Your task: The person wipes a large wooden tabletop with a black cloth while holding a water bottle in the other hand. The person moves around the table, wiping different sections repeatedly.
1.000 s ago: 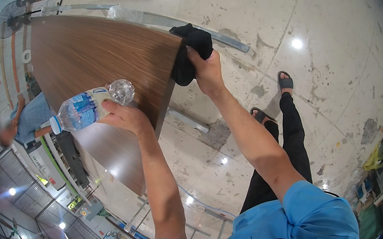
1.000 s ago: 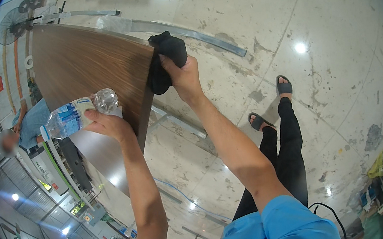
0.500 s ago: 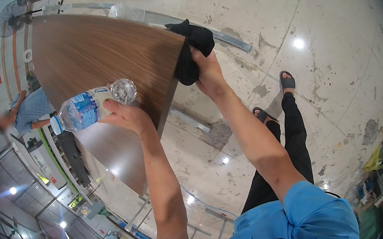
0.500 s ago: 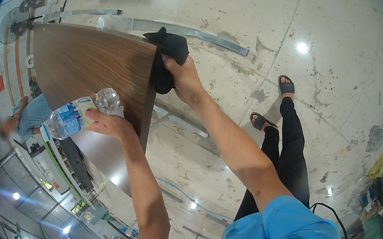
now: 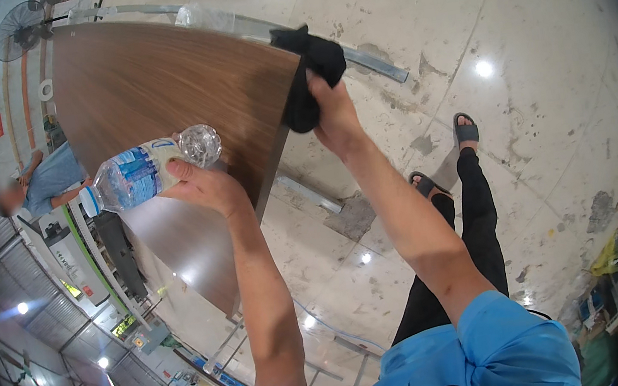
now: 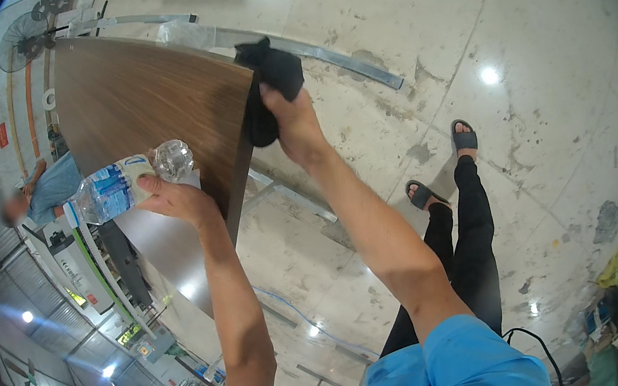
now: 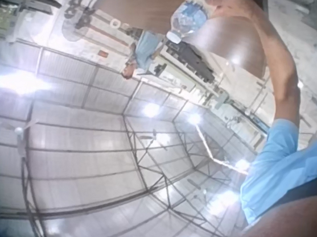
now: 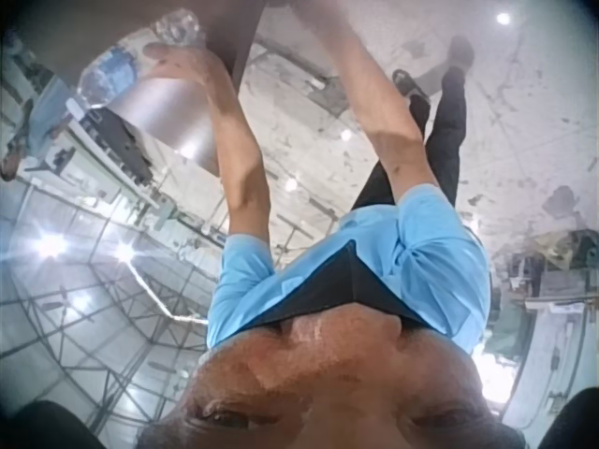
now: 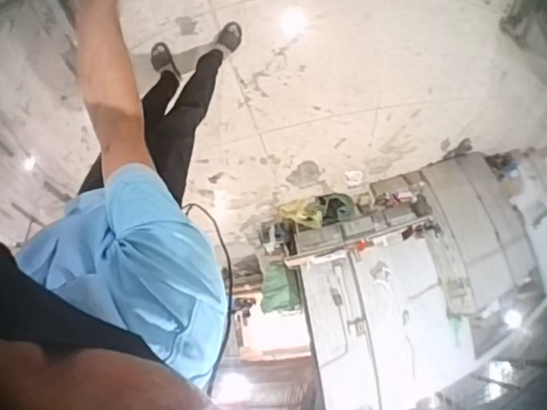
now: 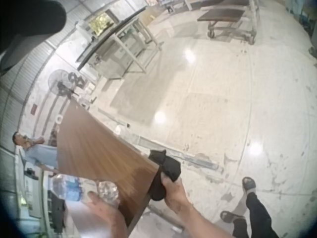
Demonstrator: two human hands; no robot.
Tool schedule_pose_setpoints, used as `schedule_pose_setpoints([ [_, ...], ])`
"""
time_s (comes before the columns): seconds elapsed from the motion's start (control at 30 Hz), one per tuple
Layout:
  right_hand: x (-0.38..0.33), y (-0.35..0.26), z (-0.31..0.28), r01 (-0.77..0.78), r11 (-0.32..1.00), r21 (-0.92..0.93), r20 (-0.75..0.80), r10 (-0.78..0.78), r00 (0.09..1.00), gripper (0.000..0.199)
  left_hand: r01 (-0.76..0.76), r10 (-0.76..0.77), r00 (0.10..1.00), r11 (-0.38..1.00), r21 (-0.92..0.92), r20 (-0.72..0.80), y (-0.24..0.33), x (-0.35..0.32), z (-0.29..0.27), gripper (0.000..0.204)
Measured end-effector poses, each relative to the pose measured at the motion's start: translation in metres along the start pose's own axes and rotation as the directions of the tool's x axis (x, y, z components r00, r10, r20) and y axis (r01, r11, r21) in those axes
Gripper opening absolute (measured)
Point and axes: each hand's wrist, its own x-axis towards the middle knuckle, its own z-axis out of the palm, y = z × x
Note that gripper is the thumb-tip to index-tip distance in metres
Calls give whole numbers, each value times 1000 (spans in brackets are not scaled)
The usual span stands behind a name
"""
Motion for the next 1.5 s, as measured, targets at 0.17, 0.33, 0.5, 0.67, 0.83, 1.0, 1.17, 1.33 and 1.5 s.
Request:
schedule_pose_setpoints([
  [0.17,-2,2,-3,34,999,36,102,-38,994,36,-17,17,1000,1000,8,0,-4,-1,-1,79],
  [0.33,2,-2,-5,-35,995,-93,78,42,996,52,-5,5,1000,1000,-24,5,-7,2,-3,78],
  [0.5,4,-4,-6,-11,996,-90,126,22,992,51,9,-8,1000,1000,9,-12,-1,-1,-1,77],
  [0.67,5,-2,-11,29,997,-72,158,-18,987,46,-18,18,1000,1000,8,-22,3,-1,1,77],
  [0.83,7,-2,-15,44,998,-40,132,-38,991,40,35,-34,999,999,-21,13,2,0,0,78],
  [1.0,9,-5,-14,95,993,-69,151,-84,985,31,-16,16,1000,1000,5,-13,3,-1,1,79],
  [1.17,11,-9,-11,59,998,33,172,-64,983,25,55,-55,998,998,-26,-3,0,0,-1,80],
  [1.33,11,-13,-12,113,993,-32,192,-105,976,22,-4,4,1000,1000,-3,-13,-6,2,-3,82],
  [1.5,11,-12,-16,157,985,-65,186,-143,972,18,-14,13,1000,1000,15,16,-1,1,-3,81],
])
